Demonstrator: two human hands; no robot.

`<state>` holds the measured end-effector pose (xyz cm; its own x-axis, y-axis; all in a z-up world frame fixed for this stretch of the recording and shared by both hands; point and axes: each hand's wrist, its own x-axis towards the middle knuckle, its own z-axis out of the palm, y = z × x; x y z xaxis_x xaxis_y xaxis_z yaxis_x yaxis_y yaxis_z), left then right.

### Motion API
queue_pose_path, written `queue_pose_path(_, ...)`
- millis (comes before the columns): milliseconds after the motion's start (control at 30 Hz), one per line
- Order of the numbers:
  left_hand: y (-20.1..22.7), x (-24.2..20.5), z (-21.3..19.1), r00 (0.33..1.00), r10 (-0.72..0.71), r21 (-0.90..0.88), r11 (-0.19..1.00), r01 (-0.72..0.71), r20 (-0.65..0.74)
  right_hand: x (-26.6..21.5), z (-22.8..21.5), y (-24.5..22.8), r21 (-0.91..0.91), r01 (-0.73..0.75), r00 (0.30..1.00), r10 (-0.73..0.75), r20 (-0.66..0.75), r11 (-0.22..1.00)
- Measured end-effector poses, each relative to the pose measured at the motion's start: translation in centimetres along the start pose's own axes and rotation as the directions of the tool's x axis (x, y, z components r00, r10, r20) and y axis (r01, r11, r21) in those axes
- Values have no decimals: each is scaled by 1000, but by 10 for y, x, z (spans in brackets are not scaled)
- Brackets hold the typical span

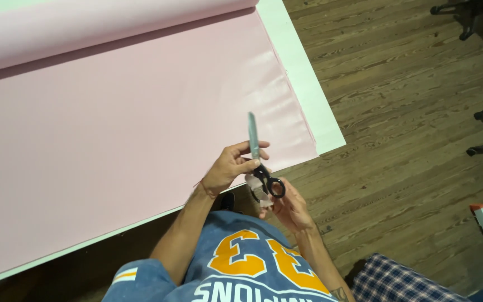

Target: Measure and cut a piece of pink leather from a large roll using a ruler, pencil, and scissors.

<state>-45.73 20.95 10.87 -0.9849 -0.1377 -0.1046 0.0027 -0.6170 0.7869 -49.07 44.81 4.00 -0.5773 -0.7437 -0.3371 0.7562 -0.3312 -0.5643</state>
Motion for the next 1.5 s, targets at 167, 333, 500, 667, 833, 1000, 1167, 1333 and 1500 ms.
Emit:
queue_pose_path(167, 11, 37, 25, 988, -52, -4, 999, 54, 144, 21, 15, -30, 55, 37, 983, -46, 179, 998)
queue_pose_path(333, -9, 69, 44, 951, -79, 29, 997, 73, 299, 29, -18, -48, 67, 64, 927, -84, 365, 996)
queue_pose_path(500, -59, 106, 35, 970, 5, 627, 762, -162, 244, 17, -52, -89, -44, 55, 966, -42, 255, 998)
queue_pose_path(667, -161, 130, 32, 975, 170, 957, 228, -178, 141, -4, -152, -133, -240, -62, 993, 83, 81, 969)
queue_pose_path(833, -262, 136, 45, 922, 317, 972, -135, -190, 224, -22, -222, -164, -287, -203, 975, 222, 34, 936)
queue_pose_path(1000, -306, 150, 38, 820, 518, 967, -198, -162, 243, -22, -260, -172, -437, -405, 859, 498, 121, 803)
queue_pose_path(1167, -320, 155, 44, 723, 630, 946, -307, -104, 284, 0, -258, -167, -566, -467, 748, 645, 157, 679)
queue_pose_path(1333, -309, 150, 56, 722, 646, 968, -193, -160, 248, 17, -251, -170, -765, -394, 712, 695, 96, 510)
queue_pose_path(1500, -279, 147, 75, 738, 624, 965, -209, -157, 255, 27, -253, -163, -744, -402, 716, 690, 108, 533)
